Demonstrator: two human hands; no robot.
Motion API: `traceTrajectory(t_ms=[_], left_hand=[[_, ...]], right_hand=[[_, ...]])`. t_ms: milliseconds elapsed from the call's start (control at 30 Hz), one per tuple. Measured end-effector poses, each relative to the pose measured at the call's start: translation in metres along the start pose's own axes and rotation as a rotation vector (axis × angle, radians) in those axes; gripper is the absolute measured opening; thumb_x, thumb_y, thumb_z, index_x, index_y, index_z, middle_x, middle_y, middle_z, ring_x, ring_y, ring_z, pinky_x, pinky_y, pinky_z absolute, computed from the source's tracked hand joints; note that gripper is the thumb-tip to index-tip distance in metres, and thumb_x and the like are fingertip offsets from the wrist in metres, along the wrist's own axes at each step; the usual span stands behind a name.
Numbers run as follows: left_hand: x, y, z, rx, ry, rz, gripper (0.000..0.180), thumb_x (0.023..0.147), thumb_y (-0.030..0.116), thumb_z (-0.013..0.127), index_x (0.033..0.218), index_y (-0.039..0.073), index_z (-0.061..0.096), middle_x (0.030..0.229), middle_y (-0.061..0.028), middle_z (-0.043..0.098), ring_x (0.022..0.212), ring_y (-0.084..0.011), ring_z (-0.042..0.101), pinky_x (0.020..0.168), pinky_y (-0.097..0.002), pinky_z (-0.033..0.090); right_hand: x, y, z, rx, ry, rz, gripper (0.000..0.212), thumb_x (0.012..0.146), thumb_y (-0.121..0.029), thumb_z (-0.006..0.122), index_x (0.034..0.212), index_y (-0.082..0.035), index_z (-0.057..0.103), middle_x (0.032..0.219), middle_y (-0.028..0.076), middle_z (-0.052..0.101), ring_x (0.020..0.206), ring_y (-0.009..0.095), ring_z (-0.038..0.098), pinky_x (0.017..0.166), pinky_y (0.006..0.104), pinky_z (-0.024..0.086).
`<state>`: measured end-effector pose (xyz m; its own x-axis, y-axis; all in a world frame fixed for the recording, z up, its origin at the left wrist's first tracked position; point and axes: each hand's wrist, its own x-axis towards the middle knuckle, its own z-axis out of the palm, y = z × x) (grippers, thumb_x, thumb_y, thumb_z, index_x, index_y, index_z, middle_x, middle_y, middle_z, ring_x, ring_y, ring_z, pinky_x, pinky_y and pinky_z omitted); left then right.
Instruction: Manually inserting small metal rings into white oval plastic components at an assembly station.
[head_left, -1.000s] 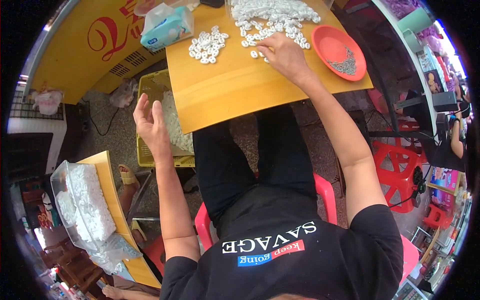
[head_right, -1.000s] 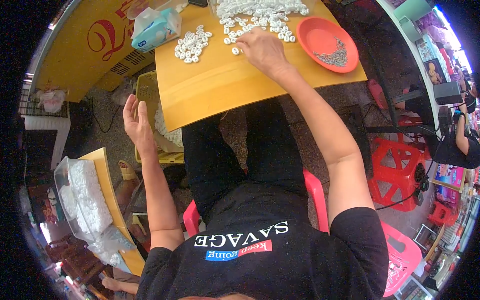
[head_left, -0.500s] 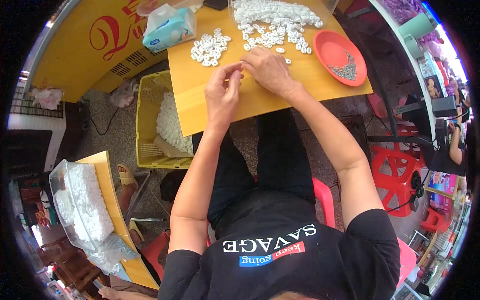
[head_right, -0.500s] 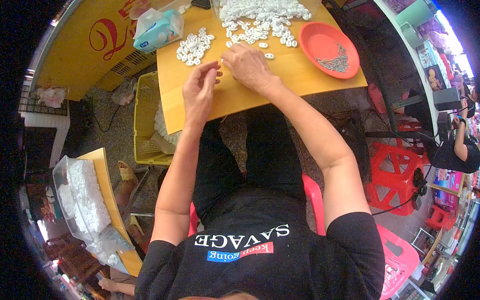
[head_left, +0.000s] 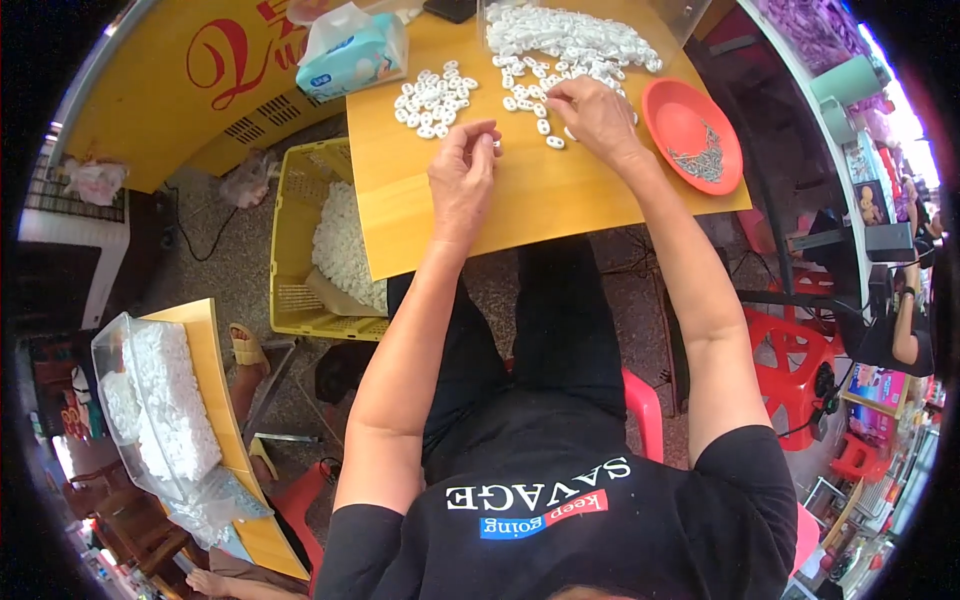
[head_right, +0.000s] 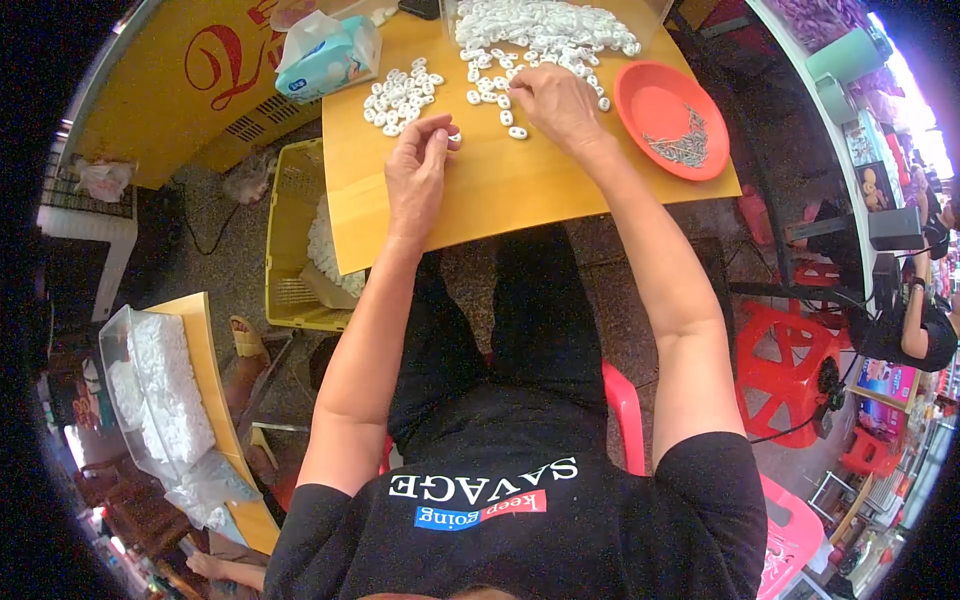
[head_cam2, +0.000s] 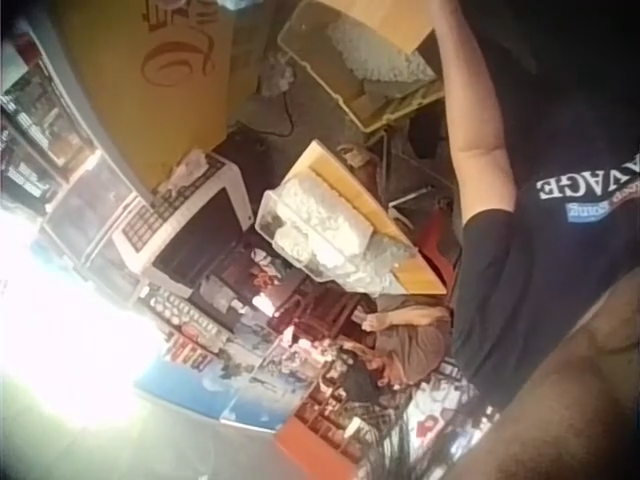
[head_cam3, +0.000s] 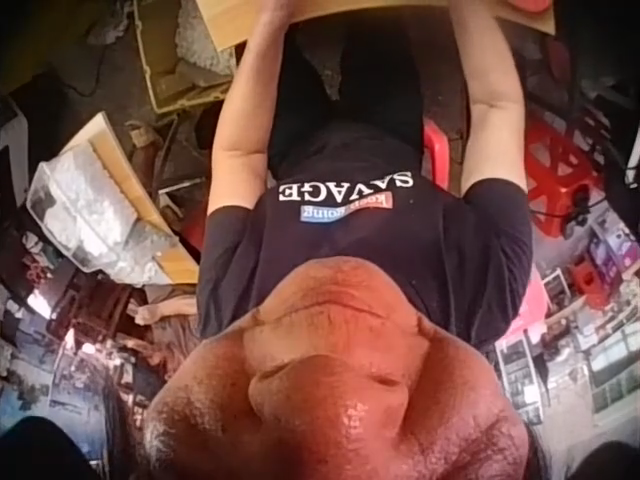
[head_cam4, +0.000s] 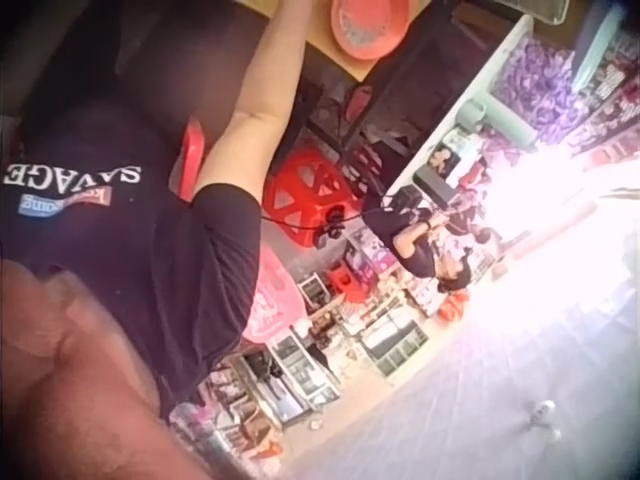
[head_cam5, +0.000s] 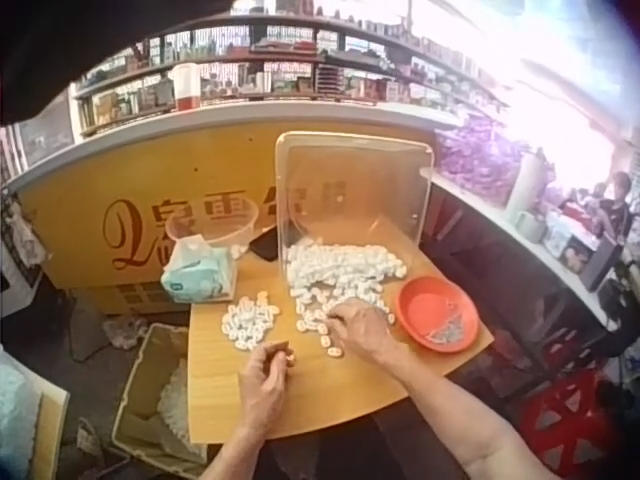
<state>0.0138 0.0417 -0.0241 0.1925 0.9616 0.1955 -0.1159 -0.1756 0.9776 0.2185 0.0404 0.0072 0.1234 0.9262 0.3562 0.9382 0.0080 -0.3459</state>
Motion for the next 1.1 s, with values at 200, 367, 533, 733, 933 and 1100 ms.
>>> traceTrajectory(t_ms=[200, 367, 533, 733, 933, 1100], left_hand=[[0.001, -0.003, 0.002, 0.024, -0.007, 0.016, 0.014, 0.092, 0.004, 0.055, 0.103, -0.001, 0.063, 0.087, -0.0078, 0.068, 0.075, -0.0115, 0.064, 0.069, -0.0251, 0.051], [0.002, -0.004, 0.0, 0.023, -0.013, 0.024, 0.014, 0.092, 0.003, 0.055, 0.103, -0.001, 0.064, 0.087, -0.0082, 0.068, 0.076, -0.0117, 0.064, 0.069, -0.0256, 0.051], [0.0, -0.001, 0.002, -0.006, -0.02, 0.013, 0.015, 0.092, 0.003, 0.055, 0.103, -0.001, 0.064, 0.087, -0.0079, 0.068, 0.075, -0.0117, 0.064, 0.069, -0.0256, 0.051], [-0.003, 0.0, 0.001, 0.02, -0.024, 0.031, 0.015, 0.092, 0.003, 0.056, 0.103, -0.002, 0.064, 0.087, -0.0085, 0.068, 0.077, -0.0119, 0.063, 0.069, -0.0255, 0.051], [-0.007, 0.01, 0.007, 0.077, -0.073, 0.242, 0.012, 0.089, 0.003, 0.061, 0.099, -0.001, 0.064, 0.083, -0.0093, 0.065, 0.077, -0.0152, 0.065, 0.067, -0.0259, 0.051], [-0.008, 0.011, 0.003, 0.18, -0.152, 0.278, 0.009, 0.088, 0.006, 0.064, 0.094, -0.001, 0.062, 0.082, -0.0098, 0.065, 0.077, -0.0159, 0.065, 0.067, -0.0274, 0.051]], right_hand=[[-0.009, 0.009, -0.003, -0.015, -0.055, -0.096, 0.014, 0.086, -0.019, 0.064, 0.092, -0.008, 0.07, 0.091, 0.01, 0.067, 0.084, 0.029, 0.064, 0.073, 0.0389, 0.051], [-0.014, 0.003, -0.005, -0.079, -0.031, -0.146, 0.014, 0.086, -0.019, 0.064, 0.092, -0.007, 0.069, 0.091, 0.01, 0.065, 0.086, 0.03, 0.064, 0.073, 0.0401, 0.051], [-0.009, 0.006, -0.01, -0.012, -0.135, -0.169, 0.014, 0.085, -0.018, 0.063, 0.091, -0.007, 0.069, 0.096, 0.012, 0.065, 0.088, 0.032, 0.064, 0.078, 0.042, 0.051], [-0.005, 0.005, -0.018, 0.053, -0.262, -0.099, 0.017, 0.084, -0.018, 0.062, 0.094, -0.005, 0.068, 0.091, 0.013, 0.066, 0.088, 0.031, 0.064, 0.08, 0.041, 0.051], [-0.021, -0.007, -0.019, 0.597, -0.16, 0.128, 0.019, 0.088, -0.019, 0.065, 0.101, -0.004, 0.068, 0.09, 0.005, 0.069, 0.073, 0.012, 0.06, 0.068, 0.0275, 0.049], [-0.038, -0.038, -0.017, 1.276, -0.248, 0.451, 0.019, 0.089, -0.016, 0.067, 0.103, -0.004, 0.067, 0.091, 0.002, 0.069, 0.07, 0.005, 0.058, 0.065, 0.0198, 0.047]])
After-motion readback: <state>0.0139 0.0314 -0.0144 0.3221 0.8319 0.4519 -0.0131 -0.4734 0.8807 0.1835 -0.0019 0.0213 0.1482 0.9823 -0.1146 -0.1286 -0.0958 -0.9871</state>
